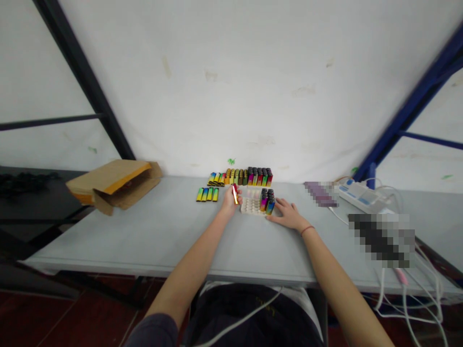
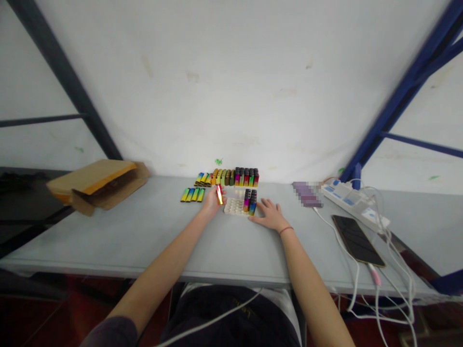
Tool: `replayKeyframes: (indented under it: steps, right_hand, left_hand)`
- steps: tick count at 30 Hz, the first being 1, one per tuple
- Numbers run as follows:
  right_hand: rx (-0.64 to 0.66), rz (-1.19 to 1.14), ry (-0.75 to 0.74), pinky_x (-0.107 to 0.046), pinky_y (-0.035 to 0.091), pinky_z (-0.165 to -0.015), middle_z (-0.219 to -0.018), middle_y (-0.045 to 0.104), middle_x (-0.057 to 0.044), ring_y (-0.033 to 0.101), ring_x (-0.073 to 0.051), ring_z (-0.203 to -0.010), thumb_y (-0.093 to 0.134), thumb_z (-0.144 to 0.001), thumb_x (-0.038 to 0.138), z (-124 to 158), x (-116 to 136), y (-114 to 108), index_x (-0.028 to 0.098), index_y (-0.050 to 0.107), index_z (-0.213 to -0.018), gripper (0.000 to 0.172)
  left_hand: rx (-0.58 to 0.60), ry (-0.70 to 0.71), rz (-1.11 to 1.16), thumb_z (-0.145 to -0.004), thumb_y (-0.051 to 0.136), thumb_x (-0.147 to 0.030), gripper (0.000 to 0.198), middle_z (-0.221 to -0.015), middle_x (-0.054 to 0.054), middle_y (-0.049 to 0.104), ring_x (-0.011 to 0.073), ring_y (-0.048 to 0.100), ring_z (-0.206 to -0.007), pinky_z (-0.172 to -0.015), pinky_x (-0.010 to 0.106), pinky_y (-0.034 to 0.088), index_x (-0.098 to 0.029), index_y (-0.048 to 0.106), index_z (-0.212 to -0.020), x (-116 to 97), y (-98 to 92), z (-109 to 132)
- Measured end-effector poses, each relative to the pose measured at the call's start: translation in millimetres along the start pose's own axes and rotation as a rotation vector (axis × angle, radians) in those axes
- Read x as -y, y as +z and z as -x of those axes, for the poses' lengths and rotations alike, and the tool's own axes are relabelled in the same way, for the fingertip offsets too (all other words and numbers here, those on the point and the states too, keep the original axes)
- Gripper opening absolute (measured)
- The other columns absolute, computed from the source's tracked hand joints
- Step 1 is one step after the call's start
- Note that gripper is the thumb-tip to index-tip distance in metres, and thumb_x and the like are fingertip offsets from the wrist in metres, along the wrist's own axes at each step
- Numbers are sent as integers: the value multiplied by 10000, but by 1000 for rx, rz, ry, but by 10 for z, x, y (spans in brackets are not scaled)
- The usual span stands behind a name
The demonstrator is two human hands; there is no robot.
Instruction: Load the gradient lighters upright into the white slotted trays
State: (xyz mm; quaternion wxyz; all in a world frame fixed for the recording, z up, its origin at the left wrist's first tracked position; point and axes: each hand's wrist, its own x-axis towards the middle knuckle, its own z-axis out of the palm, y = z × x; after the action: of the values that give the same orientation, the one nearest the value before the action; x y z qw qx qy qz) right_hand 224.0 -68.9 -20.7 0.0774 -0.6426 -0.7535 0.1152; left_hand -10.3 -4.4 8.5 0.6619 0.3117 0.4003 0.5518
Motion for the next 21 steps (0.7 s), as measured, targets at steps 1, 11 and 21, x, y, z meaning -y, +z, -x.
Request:
replayKeyframes:
  steps: [1, 11, 21]
  right_hand:
    - [-1, -2, -2, -654, 153, -1190, -1642, 272, -159, 208, -356, -1524, 531, -871, 689, -2, -2, 2, 231, 419, -1518, 800]
    - [-16, 3, -9, -660, 159, -1184, -1636, 285, -163, 221, -359, -1518, 531, -867, 696, -23, -38, 42, 229, 422, -1516, 807]
    - [-2, -4, -3, -650, 151, -1193, -1640, 277, -156, 214, -353, -1523, 550, -874, 670, 2, 0, -1, 234, 422, -1515, 786]
  left_hand:
    - [-4, -14, 40, -918, 425, -419, 252, -561, -59, 492, 69, 379, -343, -380, 198, 290, -197, 514, -837, -5, 2, 2]
    - [-54, -35, -14, -859, 401, -730, 561, -402, -104, 203, 56, 161, -308, -342, 198, 119, -233, 360, -601, -24, -20, 79]
    - [-119, 6, 20, -917, 333, -467, 389, -403, -98, 200, 63, 141, -310, -348, 189, 99, -235, 306, -606, -31, 23, 80]
